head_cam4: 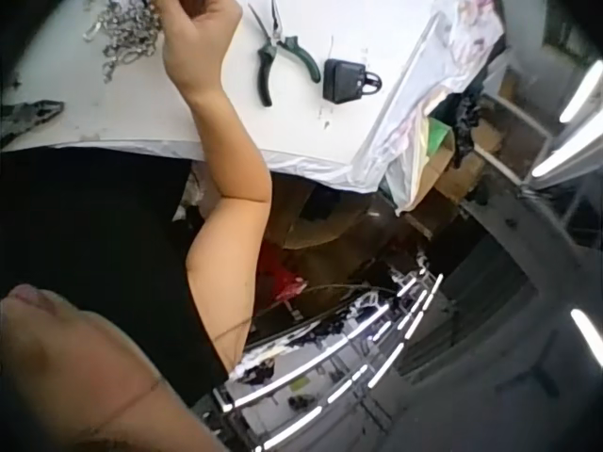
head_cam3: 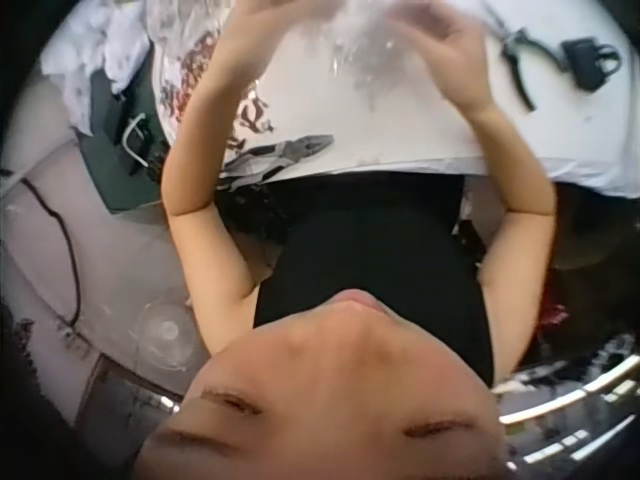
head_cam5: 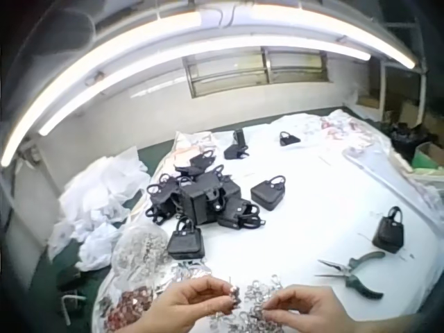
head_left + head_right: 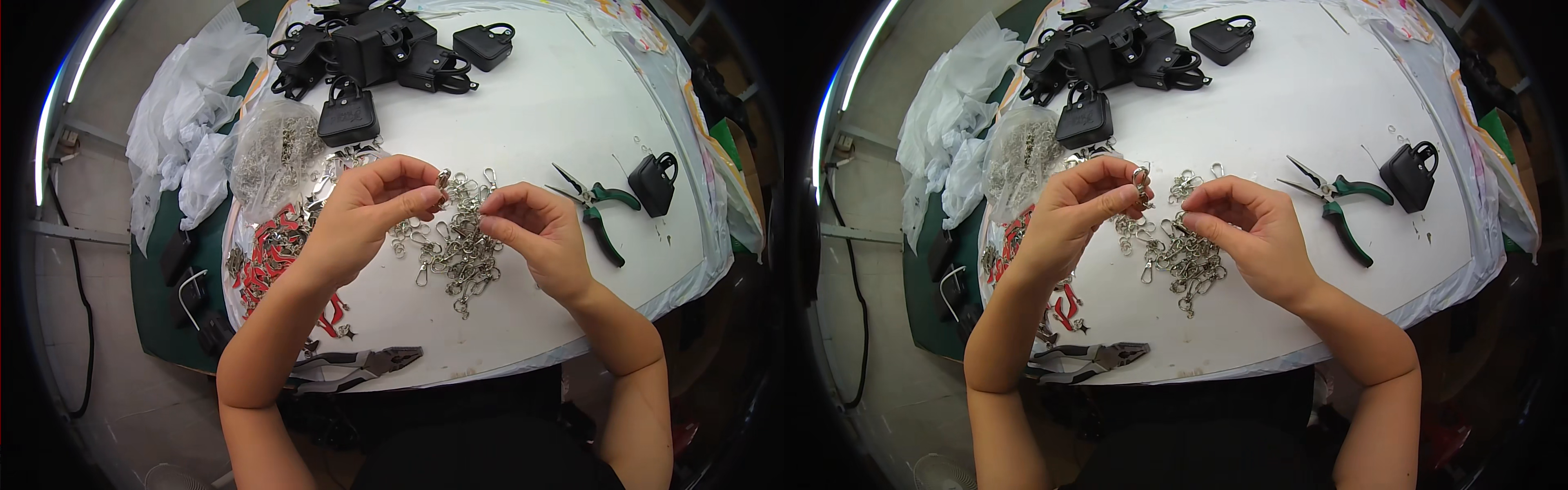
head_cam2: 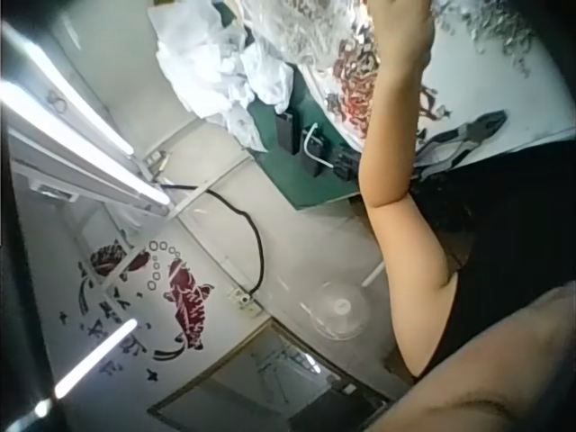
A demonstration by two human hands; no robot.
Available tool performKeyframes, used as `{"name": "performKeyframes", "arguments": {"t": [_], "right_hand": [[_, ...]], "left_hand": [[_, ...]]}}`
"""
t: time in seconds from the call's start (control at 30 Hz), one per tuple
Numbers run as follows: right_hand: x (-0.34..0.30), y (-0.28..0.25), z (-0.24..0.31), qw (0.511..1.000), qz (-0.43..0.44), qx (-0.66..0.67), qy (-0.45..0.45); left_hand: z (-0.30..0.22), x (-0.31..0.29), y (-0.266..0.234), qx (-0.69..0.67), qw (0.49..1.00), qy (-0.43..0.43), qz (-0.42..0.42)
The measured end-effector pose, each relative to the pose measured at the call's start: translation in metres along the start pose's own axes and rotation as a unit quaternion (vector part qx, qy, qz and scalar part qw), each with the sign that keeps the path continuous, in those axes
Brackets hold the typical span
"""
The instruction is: The person attaches metal chains and rings to plastic tags using pliers and by hand, handling multiple items in a sequence on a work table.
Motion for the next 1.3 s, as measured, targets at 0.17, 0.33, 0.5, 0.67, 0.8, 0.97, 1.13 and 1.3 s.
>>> {"name": "performKeyframes", "arguments": {"t": [0.17, 0.33, 0.5, 0.67, 0.8, 0.97, 1.13, 1.3], "right_hand": [[-0.001, 0.009, -0.018, 0.989, 0.044, 0.090, 0.107], [-0.002, 0.012, -0.026, 0.979, 0.052, 0.134, 0.143], [-0.004, 0.014, -0.029, 0.975, 0.062, 0.138, 0.162], [-0.003, 0.005, -0.027, 0.975, 0.016, 0.182, 0.129], [0.000, 0.003, -0.001, 0.993, 0.029, 0.113, 0.006], [0.000, -0.002, 0.032, 0.981, 0.010, -0.073, -0.178], [0.001, -0.002, 0.030, 0.990, 0.029, 0.018, -0.136], [0.004, 0.008, 0.011, 0.985, 0.061, 0.163, -0.013]], "left_hand": [[-0.003, -0.006, 0.012, -0.052, 0.998, 0.006, 0.021], [0.000, -0.008, 0.018, -0.084, 0.996, -0.014, 0.038], [-0.003, -0.010, 0.021, -0.076, 0.996, 0.005, 0.054], [-0.018, -0.009, 0.019, -0.018, 0.991, 0.074, 0.112], [-0.014, 0.034, -0.067, 0.253, 0.951, 0.079, -0.158], [-0.024, 0.057, -0.109, 0.648, 0.684, -0.001, -0.336], [-0.035, 0.053, -0.112, 0.465, 0.843, -0.045, -0.268], [-0.044, 0.000, -0.090, 0.351, 0.908, -0.007, -0.227]]}}
Point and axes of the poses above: each hand's wrist, its own x-axis towards the middle knuckle, its own y-axis out of the palm, z = x × y, the point moved 10 cm from there along x, towards the middle knuckle, and after that the axes turned 4 degrees about x, right-handed, at the moved point
